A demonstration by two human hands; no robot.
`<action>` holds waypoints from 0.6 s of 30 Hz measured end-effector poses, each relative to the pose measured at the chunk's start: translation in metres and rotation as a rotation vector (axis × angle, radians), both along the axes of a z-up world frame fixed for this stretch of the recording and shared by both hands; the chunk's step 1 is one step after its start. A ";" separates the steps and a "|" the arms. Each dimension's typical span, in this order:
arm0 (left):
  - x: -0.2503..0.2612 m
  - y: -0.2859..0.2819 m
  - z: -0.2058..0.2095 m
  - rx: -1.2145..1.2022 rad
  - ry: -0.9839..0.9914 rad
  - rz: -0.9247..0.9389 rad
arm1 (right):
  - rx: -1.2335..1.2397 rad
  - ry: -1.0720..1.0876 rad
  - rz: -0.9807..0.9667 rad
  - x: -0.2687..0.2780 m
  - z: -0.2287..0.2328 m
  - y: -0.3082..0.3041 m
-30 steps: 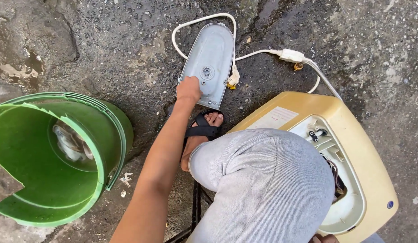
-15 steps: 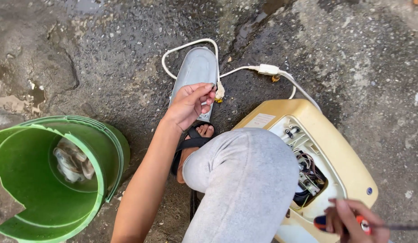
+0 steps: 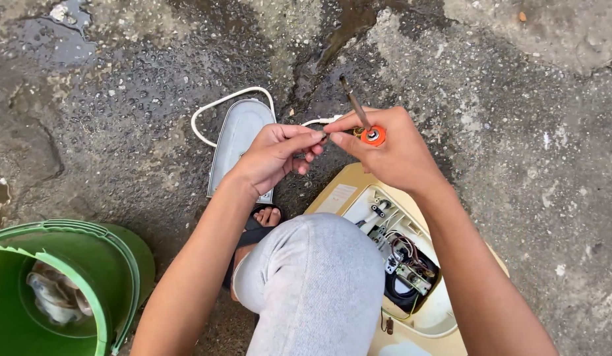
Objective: The person is repairing a disassembled electric iron by working on its internal wiring. They use a screwdriver to tighten screws on the internal components and manipulate the wires with their hands. The iron's metal soleplate is detached and placed on the ground nearby.
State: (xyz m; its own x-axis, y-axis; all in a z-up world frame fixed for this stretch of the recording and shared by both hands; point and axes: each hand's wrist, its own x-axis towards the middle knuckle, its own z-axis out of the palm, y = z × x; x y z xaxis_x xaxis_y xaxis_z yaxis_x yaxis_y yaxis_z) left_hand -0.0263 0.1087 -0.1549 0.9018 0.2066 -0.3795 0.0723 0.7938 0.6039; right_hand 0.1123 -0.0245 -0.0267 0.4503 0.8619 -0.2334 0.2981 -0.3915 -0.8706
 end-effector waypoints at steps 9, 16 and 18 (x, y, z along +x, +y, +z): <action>-0.003 0.009 -0.024 -0.008 0.046 -0.052 | -0.003 -0.302 0.205 -0.005 -0.028 0.011; -0.019 0.021 -0.030 -0.040 0.049 -0.099 | 0.011 -0.360 0.344 -0.015 -0.047 0.013; -0.022 0.029 -0.023 -0.077 0.024 -0.153 | -0.024 -0.452 0.321 -0.029 -0.037 0.021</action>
